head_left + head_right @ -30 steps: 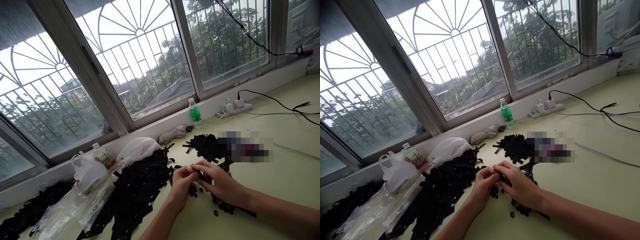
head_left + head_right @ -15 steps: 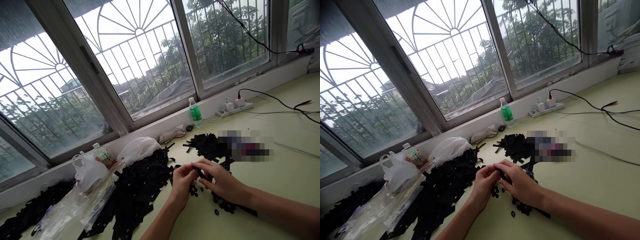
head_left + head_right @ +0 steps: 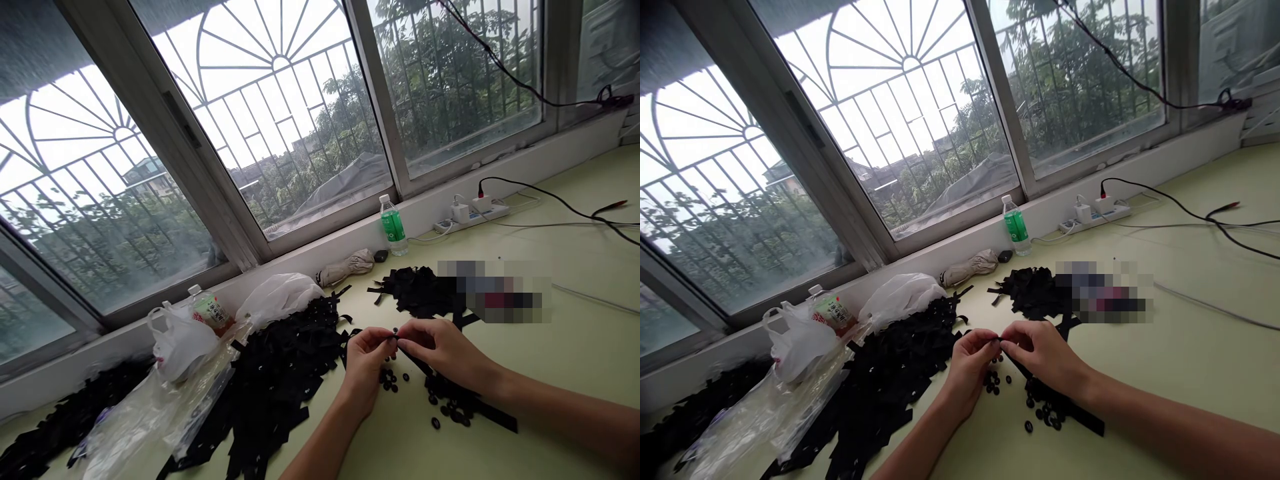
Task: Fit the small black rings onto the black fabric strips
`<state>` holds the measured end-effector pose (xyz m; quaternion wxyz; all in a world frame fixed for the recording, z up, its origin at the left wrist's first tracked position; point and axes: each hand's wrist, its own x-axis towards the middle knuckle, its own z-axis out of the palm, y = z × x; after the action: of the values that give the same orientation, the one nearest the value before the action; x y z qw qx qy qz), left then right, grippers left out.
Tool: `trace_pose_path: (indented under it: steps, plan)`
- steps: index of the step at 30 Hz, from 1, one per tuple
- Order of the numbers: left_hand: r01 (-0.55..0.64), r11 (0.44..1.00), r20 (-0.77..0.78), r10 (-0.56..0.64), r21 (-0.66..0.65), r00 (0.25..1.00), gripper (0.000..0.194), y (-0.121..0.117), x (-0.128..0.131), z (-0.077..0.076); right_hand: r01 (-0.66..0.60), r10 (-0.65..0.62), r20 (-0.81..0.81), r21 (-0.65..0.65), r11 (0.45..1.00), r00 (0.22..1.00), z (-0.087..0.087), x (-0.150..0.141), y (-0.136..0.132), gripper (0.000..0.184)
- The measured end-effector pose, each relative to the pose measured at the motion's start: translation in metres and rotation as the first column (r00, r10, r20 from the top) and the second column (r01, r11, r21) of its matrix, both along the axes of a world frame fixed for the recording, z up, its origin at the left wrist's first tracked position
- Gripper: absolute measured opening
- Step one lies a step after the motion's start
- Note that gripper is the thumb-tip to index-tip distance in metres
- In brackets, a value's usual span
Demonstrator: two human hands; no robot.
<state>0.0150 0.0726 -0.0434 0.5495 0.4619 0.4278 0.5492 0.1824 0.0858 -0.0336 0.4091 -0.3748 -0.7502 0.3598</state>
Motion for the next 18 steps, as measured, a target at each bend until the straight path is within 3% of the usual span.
trace_pose_path:
  steps: [18]
  plan:
    - [0.045,0.999,-0.034,-0.044,0.01,0.998,0.023,0.0,-0.0004,-0.0008,-0.005,0.0,-0.061,-0.084,0.996,0.998,0.0003,-0.0013,-0.0026,0.019]
